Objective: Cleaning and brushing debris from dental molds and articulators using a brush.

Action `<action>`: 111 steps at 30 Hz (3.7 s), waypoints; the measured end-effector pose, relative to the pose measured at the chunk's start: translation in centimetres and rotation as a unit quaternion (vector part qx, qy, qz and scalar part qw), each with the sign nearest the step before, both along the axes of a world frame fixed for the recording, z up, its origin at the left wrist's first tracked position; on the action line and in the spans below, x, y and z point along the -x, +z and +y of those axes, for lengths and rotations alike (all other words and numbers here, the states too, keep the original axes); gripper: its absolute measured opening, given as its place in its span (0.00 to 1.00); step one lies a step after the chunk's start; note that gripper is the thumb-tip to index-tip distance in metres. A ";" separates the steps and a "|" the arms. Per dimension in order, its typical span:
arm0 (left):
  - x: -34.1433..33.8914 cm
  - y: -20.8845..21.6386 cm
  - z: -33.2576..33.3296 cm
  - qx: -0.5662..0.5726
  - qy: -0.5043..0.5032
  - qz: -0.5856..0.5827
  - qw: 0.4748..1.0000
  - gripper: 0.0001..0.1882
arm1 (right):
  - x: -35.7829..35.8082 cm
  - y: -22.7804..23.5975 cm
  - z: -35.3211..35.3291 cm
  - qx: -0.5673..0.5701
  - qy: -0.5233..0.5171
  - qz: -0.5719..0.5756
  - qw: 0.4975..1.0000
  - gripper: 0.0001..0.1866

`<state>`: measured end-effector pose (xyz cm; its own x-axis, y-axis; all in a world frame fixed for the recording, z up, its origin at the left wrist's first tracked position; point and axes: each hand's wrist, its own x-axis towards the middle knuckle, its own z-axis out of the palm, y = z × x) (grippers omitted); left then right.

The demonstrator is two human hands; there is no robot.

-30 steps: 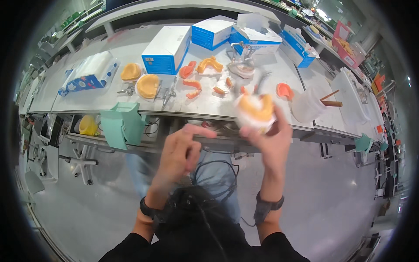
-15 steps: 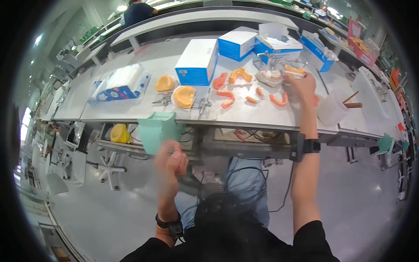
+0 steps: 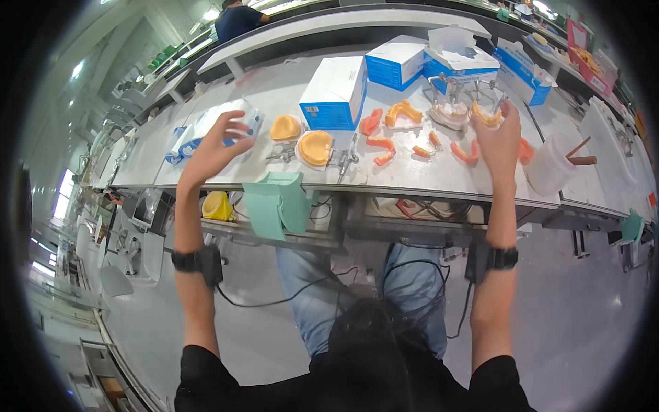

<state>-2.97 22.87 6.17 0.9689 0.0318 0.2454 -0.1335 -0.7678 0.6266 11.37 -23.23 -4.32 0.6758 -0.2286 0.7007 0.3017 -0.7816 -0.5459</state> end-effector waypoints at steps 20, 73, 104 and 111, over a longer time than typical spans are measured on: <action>-7.2 -7.5 0.5 -0.036 -0.002 -0.009 0.999 0.34 | 11.9 -1.5 17.9 -0.055 0.338 0.021 0.939 0.10; -4.6 -8.1 0.9 0.058 0.013 -0.003 0.998 0.43 | 11.5 -2.7 14.1 -0.051 0.203 -0.121 0.970 0.13; 13.7 -9.3 -15.9 0.461 0.041 -0.120 0.878 0.27 | 20.6 0.0 11.2 -0.318 0.409 0.169 0.839 0.03; 13.6 -11.1 -20.2 0.581 -0.003 -0.080 0.810 0.46 | 23.9 0.8 10.0 -0.256 0.426 0.245 0.832 0.03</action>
<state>-16.54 2.69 -4.89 0.9287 0.3266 0.1755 -0.2856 0.3284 0.9003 -12.54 -13.22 -3.50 0.9214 0.2971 0.2506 0.2697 -0.0242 -0.9626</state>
